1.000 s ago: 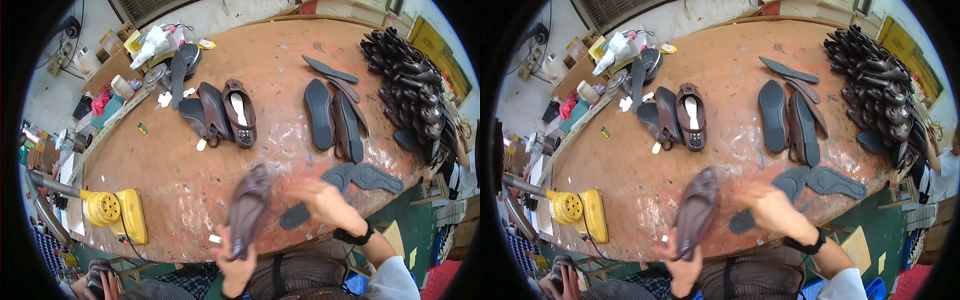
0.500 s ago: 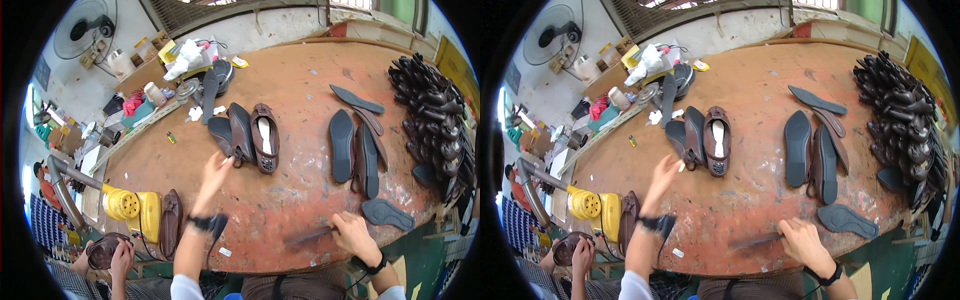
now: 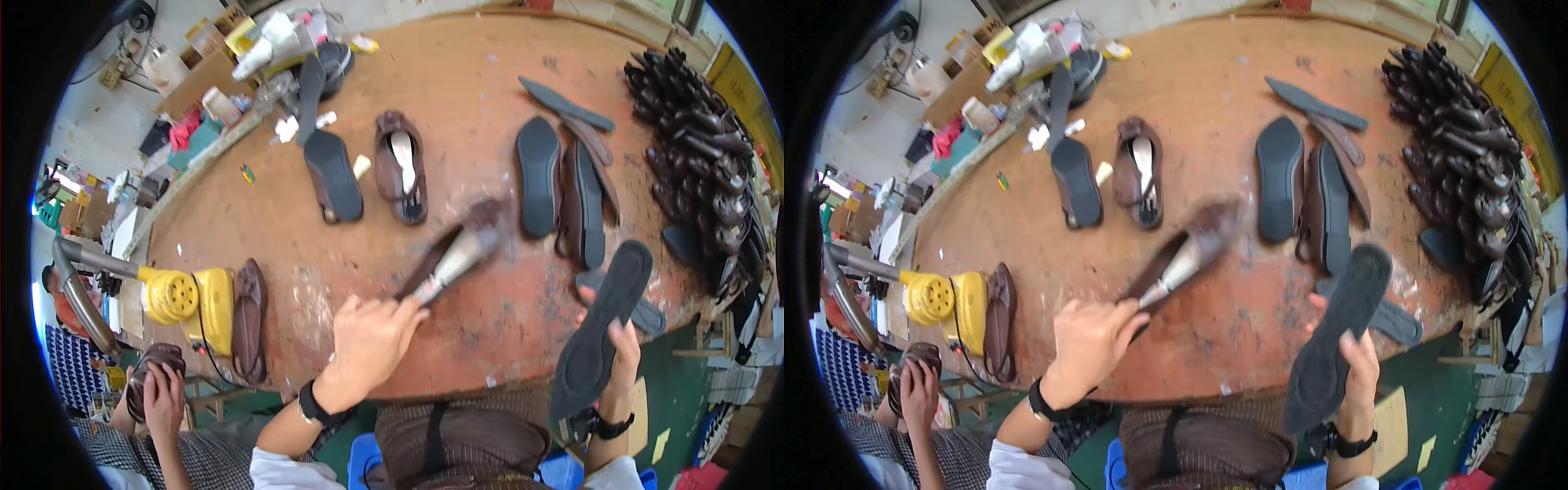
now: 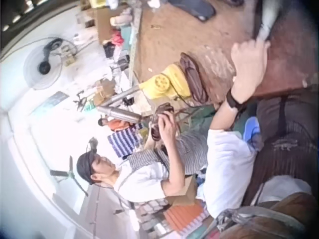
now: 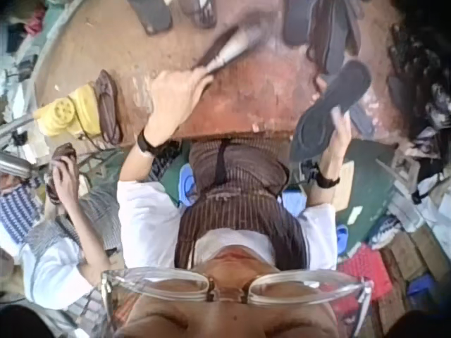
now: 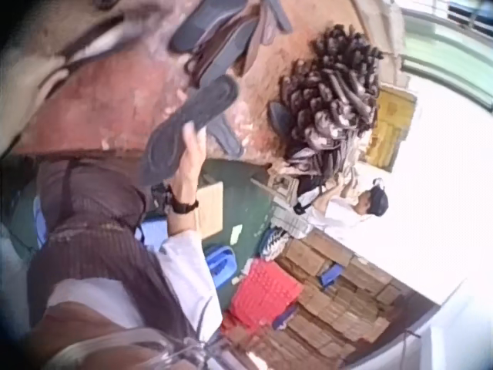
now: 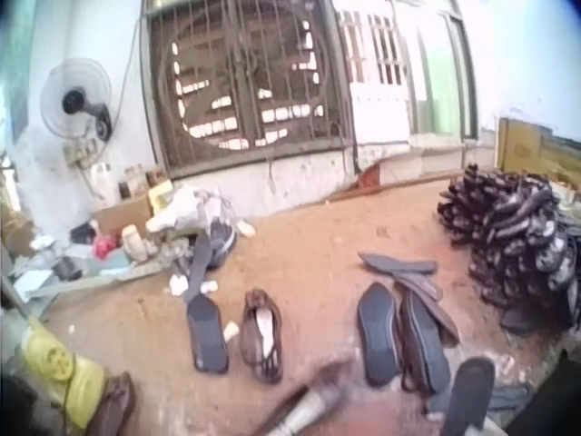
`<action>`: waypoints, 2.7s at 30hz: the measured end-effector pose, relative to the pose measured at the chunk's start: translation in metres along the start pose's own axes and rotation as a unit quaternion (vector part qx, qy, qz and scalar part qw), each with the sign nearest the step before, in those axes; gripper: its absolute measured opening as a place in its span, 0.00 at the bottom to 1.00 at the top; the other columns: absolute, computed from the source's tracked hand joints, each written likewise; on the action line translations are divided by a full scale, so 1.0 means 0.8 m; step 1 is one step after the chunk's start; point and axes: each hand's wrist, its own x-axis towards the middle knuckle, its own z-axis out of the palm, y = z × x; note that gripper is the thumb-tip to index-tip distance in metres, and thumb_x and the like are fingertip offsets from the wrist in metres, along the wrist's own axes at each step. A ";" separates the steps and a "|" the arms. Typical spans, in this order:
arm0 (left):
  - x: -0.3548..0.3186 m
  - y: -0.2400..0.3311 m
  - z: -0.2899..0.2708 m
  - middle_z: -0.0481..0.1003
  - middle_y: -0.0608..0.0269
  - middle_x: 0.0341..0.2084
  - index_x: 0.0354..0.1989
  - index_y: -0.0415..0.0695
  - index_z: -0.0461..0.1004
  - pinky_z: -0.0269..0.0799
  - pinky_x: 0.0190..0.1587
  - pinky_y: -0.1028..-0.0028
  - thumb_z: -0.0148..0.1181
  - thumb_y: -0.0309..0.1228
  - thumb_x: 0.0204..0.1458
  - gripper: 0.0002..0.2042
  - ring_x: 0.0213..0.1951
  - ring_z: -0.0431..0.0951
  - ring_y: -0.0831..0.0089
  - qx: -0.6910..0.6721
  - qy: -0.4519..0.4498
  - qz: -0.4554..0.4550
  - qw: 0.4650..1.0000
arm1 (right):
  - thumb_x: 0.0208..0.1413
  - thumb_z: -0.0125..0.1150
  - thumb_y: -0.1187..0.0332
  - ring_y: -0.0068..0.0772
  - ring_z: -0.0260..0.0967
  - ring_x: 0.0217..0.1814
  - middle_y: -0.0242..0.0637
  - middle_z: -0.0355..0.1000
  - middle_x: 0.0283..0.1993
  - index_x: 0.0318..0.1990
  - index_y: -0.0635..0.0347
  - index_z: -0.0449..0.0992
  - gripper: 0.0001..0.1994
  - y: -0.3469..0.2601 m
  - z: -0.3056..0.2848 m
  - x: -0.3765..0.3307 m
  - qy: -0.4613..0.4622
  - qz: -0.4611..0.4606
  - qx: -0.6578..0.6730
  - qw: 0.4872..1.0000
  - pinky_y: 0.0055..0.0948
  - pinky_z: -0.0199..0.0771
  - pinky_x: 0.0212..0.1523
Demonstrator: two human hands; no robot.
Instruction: The person assembles brown women's shoes by inserting insoles into the shoe uppers. They repeatedly pick up a shoe and an insole, press the insole into the shoe, and place the assembled shoe on a pile.
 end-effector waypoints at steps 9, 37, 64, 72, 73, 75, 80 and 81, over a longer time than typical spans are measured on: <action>-0.173 0.027 0.036 0.77 0.56 0.44 0.44 0.41 0.80 0.65 0.54 0.56 0.70 0.33 0.47 0.16 0.49 0.74 0.58 -0.089 0.030 -0.060 0.994 | 0.48 0.68 0.62 0.49 0.62 0.54 0.48 0.67 0.58 0.64 0.63 0.68 0.34 0.046 0.080 -0.034 -0.332 -0.209 -0.654 0.647 0.46 0.61 0.55; -0.158 -0.028 0.122 0.72 0.73 0.15 0.38 0.35 0.79 0.59 0.18 0.83 0.65 0.22 0.56 0.05 0.17 0.67 0.89 -0.502 0.163 -0.466 0.710 | 0.46 0.59 0.75 0.44 0.70 0.57 0.45 0.72 0.54 0.53 0.67 0.77 0.22 0.204 0.176 -0.006 -0.426 -0.270 -0.535 0.677 0.40 0.69 0.60; -0.149 0.126 0.077 0.72 0.45 0.53 0.48 0.34 0.76 0.62 0.63 0.49 0.69 0.39 0.47 0.24 0.62 0.66 0.48 -0.167 -0.068 -0.055 0.982 | 0.44 0.62 0.74 0.53 0.73 0.58 0.52 0.76 0.51 0.48 0.63 0.75 0.19 0.104 0.127 -0.014 -0.244 -0.283 -0.630 0.680 0.58 0.55 0.71; -0.148 0.127 0.097 0.67 0.45 0.62 0.60 0.33 0.68 0.55 0.67 0.46 0.67 0.39 0.50 0.32 0.69 0.59 0.52 -0.124 -0.140 -0.050 0.981 | 0.49 0.55 0.77 0.53 0.70 0.63 0.53 0.73 0.57 0.62 0.65 0.70 0.27 0.143 0.147 0.070 -0.209 -0.166 -0.743 0.614 0.56 0.47 0.74; -0.148 0.127 0.098 0.67 0.45 0.63 0.60 0.33 0.69 0.56 0.67 0.47 0.67 0.38 0.50 0.30 0.69 0.60 0.52 -0.119 -0.149 -0.054 0.980 | 0.48 0.55 0.79 0.55 0.68 0.65 0.55 0.71 0.59 0.63 0.66 0.69 0.29 0.137 0.159 0.083 -0.228 -0.080 -0.749 0.616 0.57 0.45 0.74; -0.150 0.126 0.099 0.67 0.45 0.62 0.59 0.33 0.70 0.57 0.66 0.47 0.66 0.38 0.50 0.29 0.68 0.60 0.52 -0.124 -0.147 -0.052 0.980 | 0.51 0.53 0.76 0.54 0.68 0.65 0.56 0.71 0.59 0.62 0.72 0.68 0.27 0.145 0.153 0.063 -0.198 -0.227 -0.740 0.601 0.54 0.46 0.75; -0.149 0.128 0.106 0.70 0.45 0.60 0.58 0.33 0.71 0.62 0.64 0.50 0.66 0.37 0.50 0.28 0.66 0.63 0.52 -0.131 -0.128 -0.057 0.981 | 0.51 0.51 0.76 0.51 0.68 0.65 0.58 0.71 0.57 0.64 0.79 0.61 0.29 0.167 0.138 0.062 -0.165 -0.285 -0.766 0.551 0.53 0.45 0.75; -0.151 0.127 0.107 0.69 0.44 0.60 0.59 0.33 0.71 0.63 0.63 0.51 0.66 0.37 0.50 0.29 0.66 0.63 0.53 -0.124 -0.123 -0.054 0.983 | 0.51 0.51 0.76 0.52 0.63 0.68 0.61 0.68 0.58 0.63 0.82 0.60 0.30 0.139 0.164 0.086 -0.235 -0.071 -0.792 0.560 0.52 0.45 0.75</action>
